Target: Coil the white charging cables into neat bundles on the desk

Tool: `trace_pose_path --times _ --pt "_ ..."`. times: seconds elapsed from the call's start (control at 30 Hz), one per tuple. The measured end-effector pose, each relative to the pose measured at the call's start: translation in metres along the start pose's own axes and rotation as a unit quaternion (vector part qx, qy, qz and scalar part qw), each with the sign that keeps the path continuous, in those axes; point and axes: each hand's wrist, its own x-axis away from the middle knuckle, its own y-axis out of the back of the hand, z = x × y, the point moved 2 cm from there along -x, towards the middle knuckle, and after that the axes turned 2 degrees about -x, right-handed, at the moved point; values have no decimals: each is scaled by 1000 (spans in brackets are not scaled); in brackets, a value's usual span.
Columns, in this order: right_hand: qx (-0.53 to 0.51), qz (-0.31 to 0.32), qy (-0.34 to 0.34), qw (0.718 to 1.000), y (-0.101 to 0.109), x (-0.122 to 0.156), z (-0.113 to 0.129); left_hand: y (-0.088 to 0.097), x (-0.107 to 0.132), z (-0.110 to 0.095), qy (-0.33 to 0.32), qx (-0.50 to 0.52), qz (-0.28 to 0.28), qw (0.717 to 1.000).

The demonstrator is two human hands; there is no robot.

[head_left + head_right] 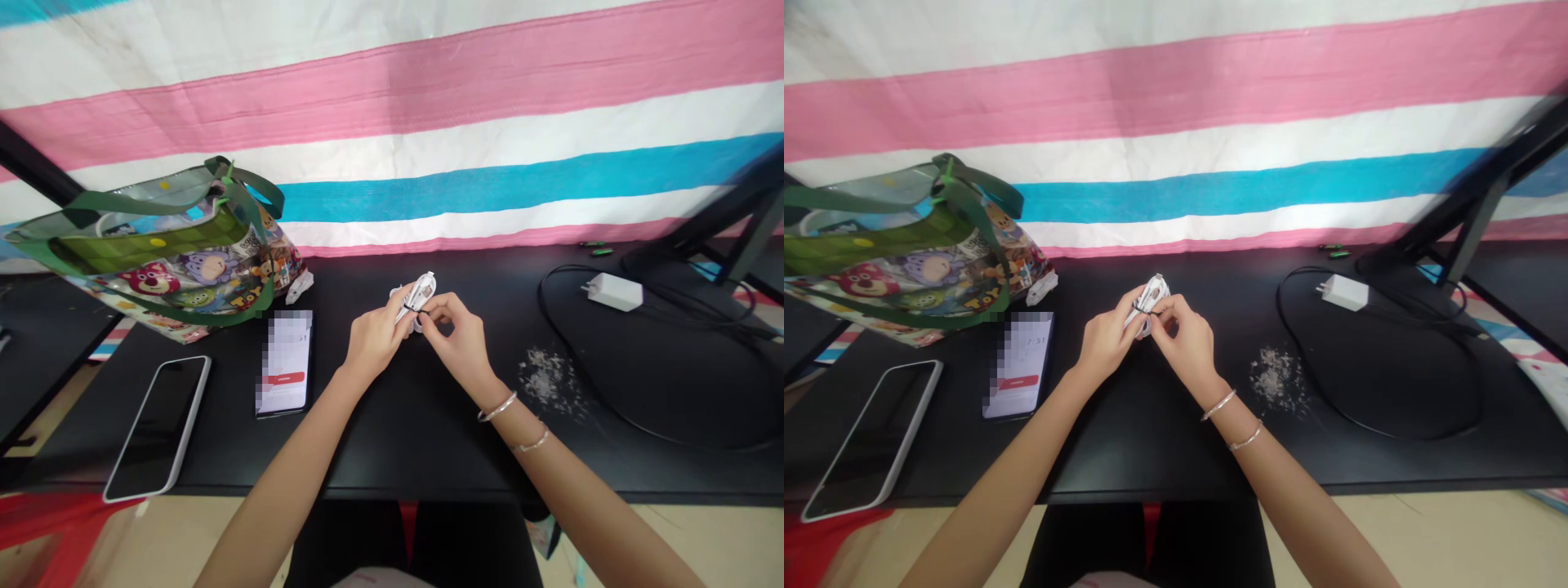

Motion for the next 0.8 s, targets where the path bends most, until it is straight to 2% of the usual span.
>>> trace_pose_path --times 0.2,0.43,0.57,0.8 --pt "53 2 29 998 2 0 2 0 0 3 -5 27 3 1000" --pt "133 -4 119 984 5 0 7 5 1 6 11 51 -8 999" --pt "123 -4 105 987 6 -1 4 7 0 7 15 74 -20 997" --pt "82 -28 26 996 9 -5 -5 4 1 7 5 157 -22 987"
